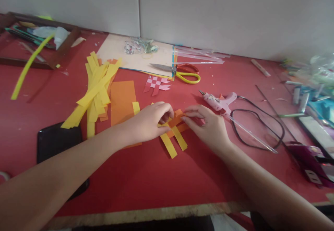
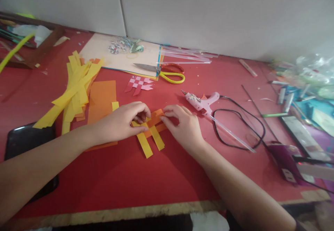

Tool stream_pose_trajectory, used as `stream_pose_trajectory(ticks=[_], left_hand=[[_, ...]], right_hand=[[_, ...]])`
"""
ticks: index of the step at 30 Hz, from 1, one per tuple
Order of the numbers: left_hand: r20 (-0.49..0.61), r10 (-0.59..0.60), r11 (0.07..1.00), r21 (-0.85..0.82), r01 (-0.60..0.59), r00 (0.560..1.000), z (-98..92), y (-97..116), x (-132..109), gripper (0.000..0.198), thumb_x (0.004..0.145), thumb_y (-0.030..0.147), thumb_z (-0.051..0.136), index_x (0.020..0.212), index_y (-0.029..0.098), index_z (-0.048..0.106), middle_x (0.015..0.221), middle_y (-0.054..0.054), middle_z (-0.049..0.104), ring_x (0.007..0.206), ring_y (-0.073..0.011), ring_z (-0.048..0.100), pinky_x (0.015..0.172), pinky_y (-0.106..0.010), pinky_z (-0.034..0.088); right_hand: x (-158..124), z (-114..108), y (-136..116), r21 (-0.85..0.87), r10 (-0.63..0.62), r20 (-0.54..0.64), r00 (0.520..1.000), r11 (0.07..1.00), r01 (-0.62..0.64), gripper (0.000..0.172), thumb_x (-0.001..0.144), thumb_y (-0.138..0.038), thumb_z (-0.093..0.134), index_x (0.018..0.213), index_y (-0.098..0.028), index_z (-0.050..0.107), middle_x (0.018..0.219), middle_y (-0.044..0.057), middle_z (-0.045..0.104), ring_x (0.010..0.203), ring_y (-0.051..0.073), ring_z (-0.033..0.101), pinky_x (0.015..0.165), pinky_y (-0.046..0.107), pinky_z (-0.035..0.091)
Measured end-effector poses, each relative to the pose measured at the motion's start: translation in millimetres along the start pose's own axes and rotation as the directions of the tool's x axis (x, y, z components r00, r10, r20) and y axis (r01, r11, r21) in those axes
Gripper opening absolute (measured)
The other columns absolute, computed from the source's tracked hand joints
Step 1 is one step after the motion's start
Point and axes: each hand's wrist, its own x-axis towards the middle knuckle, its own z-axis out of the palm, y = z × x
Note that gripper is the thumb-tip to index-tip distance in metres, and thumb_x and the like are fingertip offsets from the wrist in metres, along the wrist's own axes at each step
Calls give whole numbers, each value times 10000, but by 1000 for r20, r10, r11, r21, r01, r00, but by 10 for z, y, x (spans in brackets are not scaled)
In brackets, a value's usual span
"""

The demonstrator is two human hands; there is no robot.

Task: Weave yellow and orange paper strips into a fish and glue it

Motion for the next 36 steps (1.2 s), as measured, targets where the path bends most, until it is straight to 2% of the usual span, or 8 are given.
stream_pose_trajectory(ticks=[5,12,18,26,32,36], left_hand=[[20,25,999,37,-26,999,-7,-20,-16,207,818,164,671,961,195,524,1004,-22,596,872,-161,605,752,-307,507],[54,58,989,134,-65,997,-23,26,-34,184,841,120,635,984,196,548,1035,-30,588,935,-178,593,784,-314,492],[63,87,982,165,-96,994,-23,57,-50,136,864,113,613,972,183,568,1016,-33,590,887,-163,598,743,-283,476],[62,132,961,238,-143,989,17,73,-68,91,905,118,574,975,175,589,1001,-40,597,850,-169,597,741,-297,465],[108,159,867,460,-191,981,17,107,-61,53,925,148,566,960,148,605,957,-65,615,907,-223,573,810,-355,463],[157,146,790,575,-211,977,-7,160,-38,86,945,205,550,908,146,600,939,-70,609,903,-229,562,772,-346,463]], right_hand=[[-12,-9,-4,-13,18,-1,1000,1000,-18,137,831,-284,685,956,-252,639,903,5,757,851,212,725,674,311,507],[-17,-7,-7,-19,30,14,999,999,-30,225,803,-221,670,1021,-247,625,897,7,751,851,213,704,757,344,516],[-9,4,-20,23,69,4,998,997,-69,149,825,-270,654,972,-245,645,900,16,741,843,203,701,734,331,522],[10,20,-31,48,75,12,997,996,-76,156,796,-221,664,947,-238,632,863,12,732,829,208,694,772,372,532],[8,35,-7,38,56,5,998,998,-56,175,794,-215,667,964,-234,627,856,14,724,807,199,684,758,361,527],[10,57,31,37,24,-3,1000,999,-24,177,799,-210,657,972,-229,626,857,19,713,793,195,670,735,349,520]])
